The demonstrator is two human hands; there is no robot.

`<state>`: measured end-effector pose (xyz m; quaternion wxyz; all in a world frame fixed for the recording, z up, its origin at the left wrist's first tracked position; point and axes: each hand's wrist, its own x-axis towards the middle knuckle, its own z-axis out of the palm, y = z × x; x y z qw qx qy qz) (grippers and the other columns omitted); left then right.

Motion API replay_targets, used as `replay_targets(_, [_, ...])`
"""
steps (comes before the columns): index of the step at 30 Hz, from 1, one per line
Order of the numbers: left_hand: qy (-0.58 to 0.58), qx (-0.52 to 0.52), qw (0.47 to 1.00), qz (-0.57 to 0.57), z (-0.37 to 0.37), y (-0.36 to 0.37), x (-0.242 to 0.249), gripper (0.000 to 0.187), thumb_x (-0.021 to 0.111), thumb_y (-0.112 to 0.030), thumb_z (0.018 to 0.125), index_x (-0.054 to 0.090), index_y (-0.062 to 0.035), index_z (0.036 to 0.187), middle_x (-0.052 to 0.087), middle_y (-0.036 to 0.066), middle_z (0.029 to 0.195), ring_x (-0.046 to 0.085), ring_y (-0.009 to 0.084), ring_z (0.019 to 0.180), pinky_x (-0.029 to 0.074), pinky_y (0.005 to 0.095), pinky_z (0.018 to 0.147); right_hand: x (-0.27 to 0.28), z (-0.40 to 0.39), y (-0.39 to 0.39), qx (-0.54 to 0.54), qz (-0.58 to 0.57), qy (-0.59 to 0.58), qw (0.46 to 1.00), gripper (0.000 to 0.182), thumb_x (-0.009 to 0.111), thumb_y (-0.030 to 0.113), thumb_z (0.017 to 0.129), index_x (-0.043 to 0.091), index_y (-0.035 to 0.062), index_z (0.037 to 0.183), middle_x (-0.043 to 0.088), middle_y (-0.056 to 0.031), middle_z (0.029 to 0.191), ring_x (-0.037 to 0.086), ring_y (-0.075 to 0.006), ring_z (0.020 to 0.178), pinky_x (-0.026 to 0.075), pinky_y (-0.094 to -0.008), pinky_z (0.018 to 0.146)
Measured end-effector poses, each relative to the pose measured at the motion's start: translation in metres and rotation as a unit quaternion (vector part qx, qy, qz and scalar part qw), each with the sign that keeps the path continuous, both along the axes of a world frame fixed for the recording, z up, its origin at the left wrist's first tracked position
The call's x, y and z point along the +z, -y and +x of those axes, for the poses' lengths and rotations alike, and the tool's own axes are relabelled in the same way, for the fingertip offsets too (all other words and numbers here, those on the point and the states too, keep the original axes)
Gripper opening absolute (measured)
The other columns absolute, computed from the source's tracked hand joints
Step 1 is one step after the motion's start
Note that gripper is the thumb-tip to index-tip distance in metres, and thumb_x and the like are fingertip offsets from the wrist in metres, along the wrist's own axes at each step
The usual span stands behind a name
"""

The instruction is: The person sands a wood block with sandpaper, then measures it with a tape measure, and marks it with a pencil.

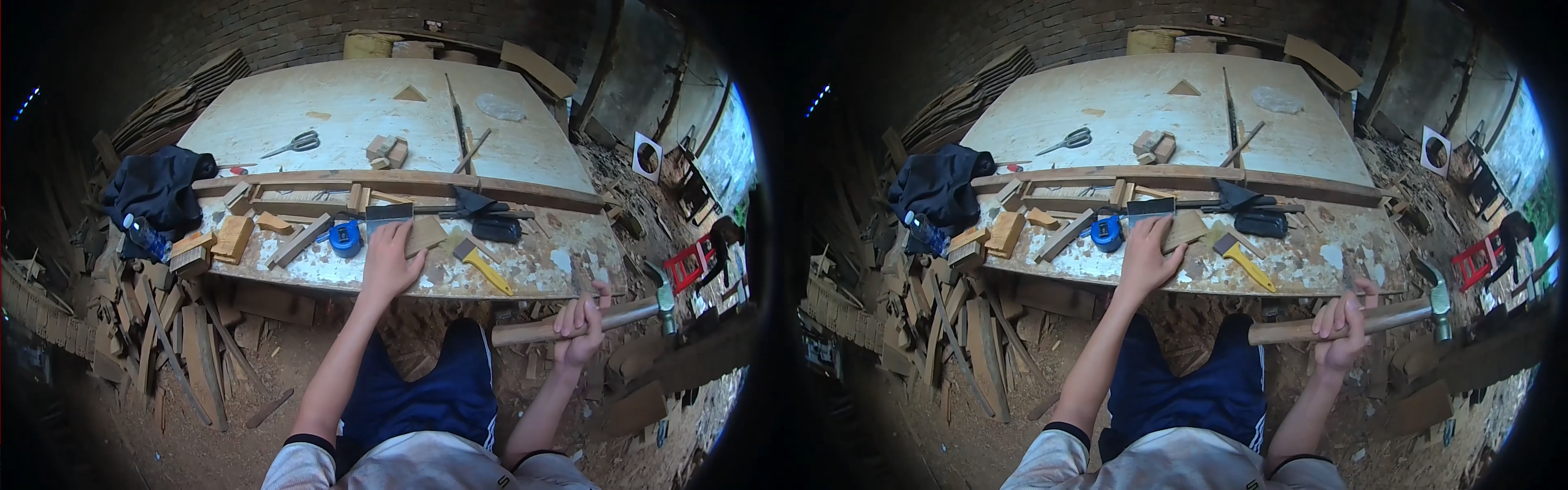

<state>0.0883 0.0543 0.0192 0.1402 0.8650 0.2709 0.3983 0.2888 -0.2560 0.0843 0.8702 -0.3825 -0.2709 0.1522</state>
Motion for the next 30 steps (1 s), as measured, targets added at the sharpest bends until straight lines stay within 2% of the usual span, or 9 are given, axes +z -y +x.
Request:
replay_targets(2, [-0.002,0.003,1.000,-0.003,-0.003,0.000,-0.003,0.063,0.086,-0.026,0.091,0.068,0.0029,0.144,0.069,0.022,0.133,0.063,0.0417,0.128,0.050,0.0508,0.114,-0.009,-0.005,-0.002,-0.013,-0.050,-0.037,0.998,0.039,0.061,0.013,0.111,0.049,0.0021,0.147,0.041,0.0019,0.072,0.043,-0.0105,0.049,0.044,-0.0292,0.046])
replay_targets(3, [-0.006,0.002,1.000,-0.009,-0.003,0.000,-0.002,0.063,0.086,-0.026,0.091,0.068,0.0028,0.144,0.069,0.022,0.134,0.063,0.0417,0.129,0.050,0.0507,0.114,-0.013,-0.004,-0.004,-0.004,-0.076,-0.043,0.996,0.036,0.066,0.010,0.109,0.053,0.0024,0.141,0.048,0.0014,0.073,0.047,-0.0110,0.049,0.045,-0.0287,0.046])
replay_targets(7, [-0.002,-0.006,1.000,-0.010,0.000,-0.001,0.000,0.061,0.088,-0.025,0.090,0.070,0.0029,0.142,0.070,0.022,0.134,0.064,0.0418,0.129,0.052,0.0506,0.113,-0.011,0.001,-0.019,0.000,-0.282,0.072,0.957,0.027,0.075,0.007,0.104,0.065,0.0010,0.128,0.067,-0.0038,0.081,0.056,-0.0094,0.051,0.044,-0.0253,0.044])
replay_targets(10, [0.002,-0.002,1.000,-0.010,0.000,0.000,0.000,0.061,0.089,-0.025,0.090,0.070,0.0028,0.141,0.070,0.022,0.134,0.064,0.0419,0.128,0.052,0.0506,0.113,-0.020,-0.007,-0.037,-0.117,-0.448,0.228,0.857,0.018,0.082,0.010,0.099,0.075,-0.0019,0.111,0.071,-0.0099,0.086,0.073,-0.0237,0.075,0.058,-0.0419,0.072])
replay_targets(11, [0.004,-0.002,1.000,-0.010,0.000,0.000,0.000,0.061,0.089,-0.025,0.090,0.070,0.0028,0.141,0.070,0.022,0.134,0.064,0.0419,0.128,0.052,0.0506,0.113,-0.020,-0.012,-0.043,-0.152,-0.449,0.298,0.829,0.021,0.086,0.009,0.094,0.076,-0.0045,0.108,0.073,-0.0165,0.097,0.076,-0.0362,0.092,0.058,-0.0479,0.088])
replay_targets(14, [0.001,0.000,1.000,-0.014,-0.001,0.000,0.000,0.061,0.087,-0.026,0.090,0.070,0.0028,0.142,0.071,0.022,0.133,0.064,0.0416,0.128,0.052,0.0506,0.113,-0.029,-0.021,-0.057,-0.169,-0.427,0.398,0.794,0.027,0.088,0.008,0.090,0.076,-0.0059,0.110,0.073,-0.0197,0.107,0.075,-0.0423,0.098,0.059,-0.0469,0.088])
replay_targets(15, [0.000,-0.001,1.000,-0.015,0.000,0.000,0.000,0.062,0.086,-0.026,0.090,0.069,0.0028,0.142,0.071,0.022,0.132,0.064,0.0414,0.128,0.051,0.0506,0.113,-0.035,-0.022,-0.059,-0.154,-0.434,0.404,0.790,0.029,0.089,0.009,0.089,0.077,-0.0035,0.113,0.073,-0.0170,0.113,0.075,-0.0422,0.103,0.059,-0.0473,0.090])
replay_targets(25, [0.001,-0.002,1.000,-0.009,0.000,0.000,0.000,0.063,0.089,-0.026,0.090,0.070,0.0033,0.142,0.071,0.023,0.132,0.064,0.0420,0.128,0.052,0.0503,0.113,-0.047,-0.023,-0.064,-0.162,-0.464,0.400,0.773,0.029,0.088,0.009,0.089,0.077,-0.0001,0.115,0.075,-0.0160,0.112,0.075,-0.0424,0.103,0.058,-0.0481,0.088])
replay_targets(30, [0.005,0.007,1.000,0.000,0.000,-0.001,-0.001,0.064,0.090,-0.027,0.089,0.070,0.0030,0.142,0.071,0.022,0.132,0.064,0.0418,0.129,0.052,0.0504,0.114,-0.054,-0.020,-0.058,-0.162,-0.459,0.332,0.808,0.026,0.087,0.009,0.092,0.077,-0.0007,0.113,0.075,-0.0202,0.108,0.076,-0.0434,0.102,0.057,-0.0487,0.087])
